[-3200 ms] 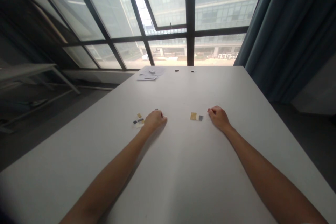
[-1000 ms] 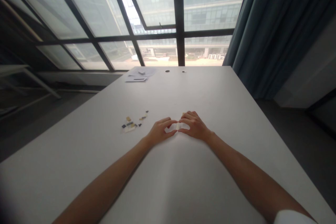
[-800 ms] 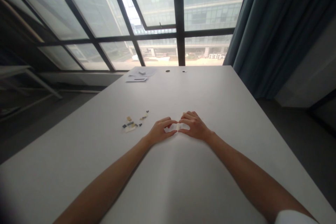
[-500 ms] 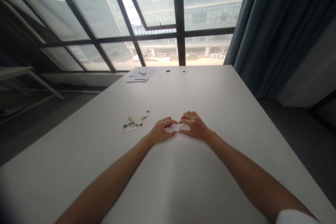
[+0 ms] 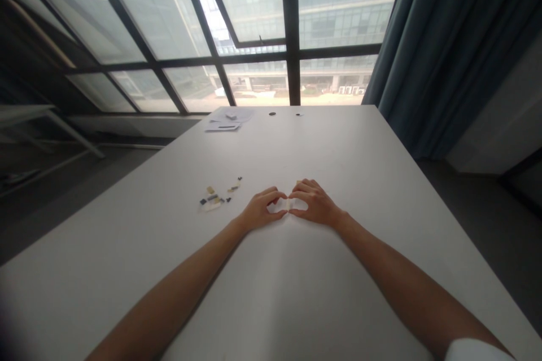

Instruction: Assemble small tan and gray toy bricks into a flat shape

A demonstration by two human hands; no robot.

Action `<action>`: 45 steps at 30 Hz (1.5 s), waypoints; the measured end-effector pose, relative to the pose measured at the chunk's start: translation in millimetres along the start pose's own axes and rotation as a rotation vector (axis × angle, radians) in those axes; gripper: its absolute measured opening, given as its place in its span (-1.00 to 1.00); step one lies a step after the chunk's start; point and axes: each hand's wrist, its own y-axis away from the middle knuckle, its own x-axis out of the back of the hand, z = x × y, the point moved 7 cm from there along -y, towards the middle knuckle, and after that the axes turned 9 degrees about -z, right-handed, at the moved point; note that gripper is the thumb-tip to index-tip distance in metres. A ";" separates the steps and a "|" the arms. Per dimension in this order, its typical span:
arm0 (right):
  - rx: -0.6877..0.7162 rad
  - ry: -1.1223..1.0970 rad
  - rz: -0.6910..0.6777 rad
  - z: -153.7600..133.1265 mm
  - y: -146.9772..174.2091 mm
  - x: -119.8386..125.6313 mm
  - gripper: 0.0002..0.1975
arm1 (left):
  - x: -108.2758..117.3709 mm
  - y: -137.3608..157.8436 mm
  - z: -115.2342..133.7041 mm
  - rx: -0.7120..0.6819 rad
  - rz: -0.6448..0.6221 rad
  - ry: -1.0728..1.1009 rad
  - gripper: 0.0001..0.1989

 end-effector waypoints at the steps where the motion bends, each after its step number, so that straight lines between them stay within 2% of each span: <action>1: 0.003 -0.002 0.001 0.0 0.0 -0.2 -0.72 | 0.2 -0.1 0.3 0.000 0.000 0.000 -0.71; 45: -0.006 -0.018 0.043 0.9 0.7 3.3 -0.75 | -0.5 -0.6 -3.8 -0.018 0.001 0.032 -0.65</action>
